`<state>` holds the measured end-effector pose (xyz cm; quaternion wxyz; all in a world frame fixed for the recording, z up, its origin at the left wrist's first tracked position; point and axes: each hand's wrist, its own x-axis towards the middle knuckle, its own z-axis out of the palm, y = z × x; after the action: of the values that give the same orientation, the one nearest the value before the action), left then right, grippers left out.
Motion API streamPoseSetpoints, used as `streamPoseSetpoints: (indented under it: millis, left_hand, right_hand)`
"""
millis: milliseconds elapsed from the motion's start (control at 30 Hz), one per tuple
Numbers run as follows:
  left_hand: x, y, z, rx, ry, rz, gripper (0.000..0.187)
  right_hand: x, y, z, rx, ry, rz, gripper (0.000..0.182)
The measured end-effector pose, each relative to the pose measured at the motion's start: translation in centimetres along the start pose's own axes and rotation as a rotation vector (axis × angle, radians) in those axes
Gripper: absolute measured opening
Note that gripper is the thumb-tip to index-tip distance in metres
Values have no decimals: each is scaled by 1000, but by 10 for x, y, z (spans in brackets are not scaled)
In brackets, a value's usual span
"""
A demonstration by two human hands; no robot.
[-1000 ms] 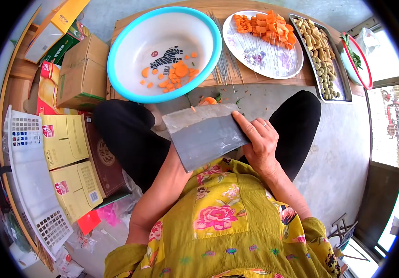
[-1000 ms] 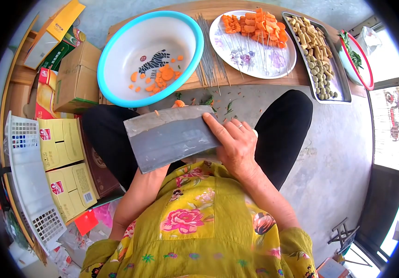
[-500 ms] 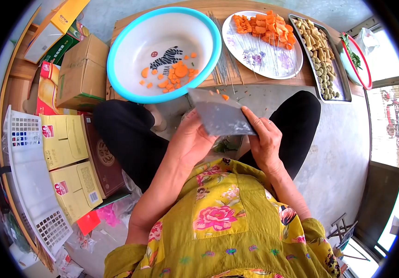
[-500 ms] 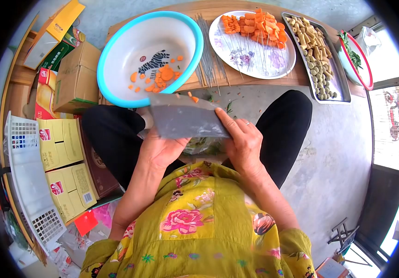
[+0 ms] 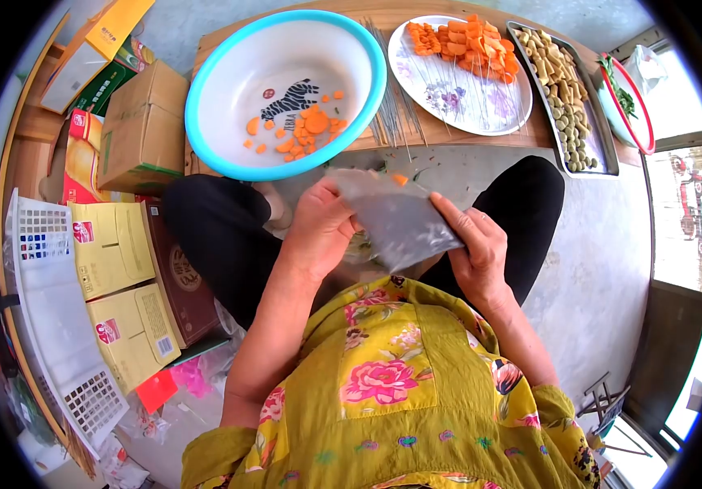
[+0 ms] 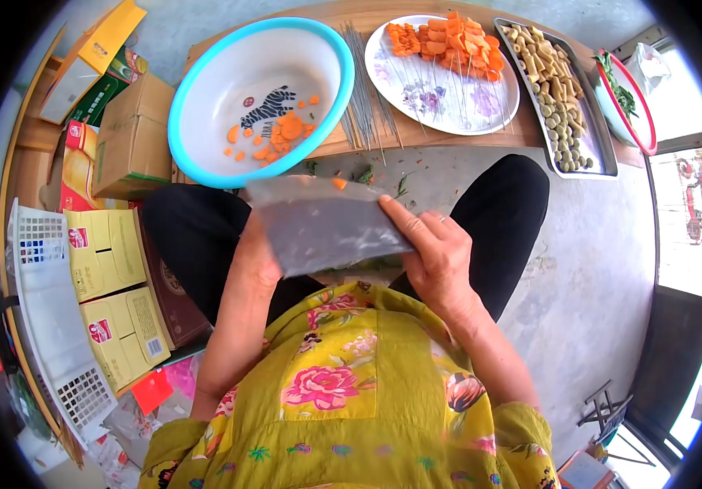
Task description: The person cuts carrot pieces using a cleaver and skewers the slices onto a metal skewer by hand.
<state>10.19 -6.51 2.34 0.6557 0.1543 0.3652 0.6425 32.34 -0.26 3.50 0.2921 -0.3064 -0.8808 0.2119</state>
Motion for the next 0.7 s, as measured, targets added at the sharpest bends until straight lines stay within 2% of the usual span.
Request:
streamPoseSetpoints:
  millis: [67,133,200,300,633,700]
  left_hand:
    - [-1,7,6,-164,-27,-85,15]
    - [0,5,-3,-187,-107,-67,16]
    - [0,6,-4,-366,-124,-159,18]
    - [-1,5,-5,-442,-183,-195,19]
    - [-6,12,-3,-366,-215,-217,19]
    - [-12,10,4,-242,-60,-76,18]
  right_hand:
    - [4,-3,3,-49,30,-72,69]
    - [7,-7,3,-114,22,-136,69]
    - [8,-7,5,-138,31,-149,68]
    - [8,-7,9,-127,49,-156,67]
    - [6,-8,7,-117,19,-142,70]
    - [1,-2,8,-118,20,-125,70]
